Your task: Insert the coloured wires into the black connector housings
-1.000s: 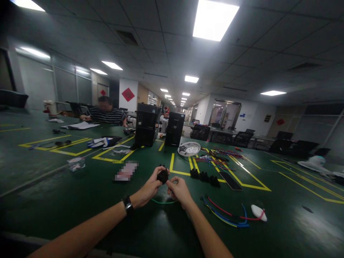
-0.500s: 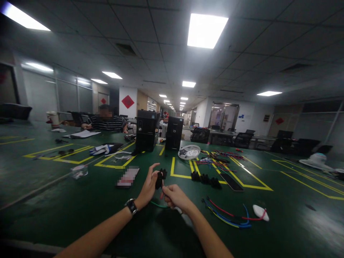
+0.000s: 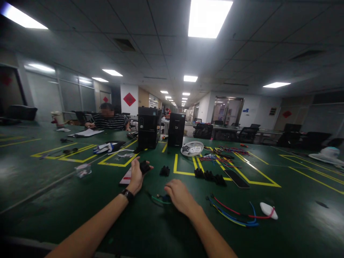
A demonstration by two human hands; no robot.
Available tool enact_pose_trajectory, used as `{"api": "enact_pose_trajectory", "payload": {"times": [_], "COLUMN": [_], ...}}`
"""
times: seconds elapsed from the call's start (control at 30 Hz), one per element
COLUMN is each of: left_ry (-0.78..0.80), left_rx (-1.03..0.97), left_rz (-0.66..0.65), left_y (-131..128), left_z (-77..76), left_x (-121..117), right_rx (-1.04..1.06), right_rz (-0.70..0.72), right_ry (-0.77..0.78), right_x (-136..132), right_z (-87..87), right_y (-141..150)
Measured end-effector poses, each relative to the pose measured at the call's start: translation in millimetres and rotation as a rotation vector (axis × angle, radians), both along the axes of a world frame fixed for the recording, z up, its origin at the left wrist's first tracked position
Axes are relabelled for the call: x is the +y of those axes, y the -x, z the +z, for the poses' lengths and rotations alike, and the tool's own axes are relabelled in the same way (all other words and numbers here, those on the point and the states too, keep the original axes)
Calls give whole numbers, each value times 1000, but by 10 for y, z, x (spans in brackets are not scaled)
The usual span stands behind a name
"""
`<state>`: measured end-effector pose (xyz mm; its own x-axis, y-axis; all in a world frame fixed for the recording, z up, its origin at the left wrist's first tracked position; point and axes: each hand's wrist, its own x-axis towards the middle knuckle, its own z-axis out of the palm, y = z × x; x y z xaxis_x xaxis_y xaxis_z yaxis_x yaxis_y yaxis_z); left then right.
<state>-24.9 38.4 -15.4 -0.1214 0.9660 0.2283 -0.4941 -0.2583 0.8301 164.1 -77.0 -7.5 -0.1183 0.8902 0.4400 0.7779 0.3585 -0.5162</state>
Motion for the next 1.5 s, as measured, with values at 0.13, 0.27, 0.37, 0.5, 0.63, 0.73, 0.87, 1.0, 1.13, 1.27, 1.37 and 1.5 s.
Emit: {"api": "enact_pose_trajectory", "payload": {"times": [0.13, 0.27, 0.37, 0.5, 0.63, 0.73, 0.87, 1.0, 1.13, 1.27, 1.37, 1.5], "left_ry": [-48, 2, 19, -40, -299, -556, -915, -1107, -1160, -1102, -981, -672], "left_rx": [96, 127, 120, 340, 722, 1014, 1298, 1428, 1473, 1444, 1328, 963], "left_rz": [-233, -404, -582, -576, -240, -105, -221, -340, -348, -380, -345, -309], "left_y": [-342, -559, -565, -472, -364, -316, -315, -304, -263, -259, -274, -284], "left_z": [-96, -207, -239, -207, -150, -123, -133, -167, -182, -195, -193, -155], "left_x": [-259, -385, -393, -393, -366, -373, -454, -482, -426, -422, -432, -335], "right_rx": [-57, 19, 25, -54, -63, -165, -324, -416, -572, -756, -811, -744], "right_rz": [72, 84, 69, 213, 45, -143, -182, -102, -357, -610, -536, -442], "right_ry": [-198, -200, -176, -109, -67, 17, 127, 171, 110, 256, 376, 239], "right_x": [29, 100, 116, 138, 360, 627, 898, 989, 948, 880, 848, 727], "right_z": [-101, -115, -67, 18, -14, -101, -178, -144, -77, -75, -31, 142], "right_y": [110, -8, -76, -96, -323, -574, -639, -510, -651, -978, -1080, -842]}}
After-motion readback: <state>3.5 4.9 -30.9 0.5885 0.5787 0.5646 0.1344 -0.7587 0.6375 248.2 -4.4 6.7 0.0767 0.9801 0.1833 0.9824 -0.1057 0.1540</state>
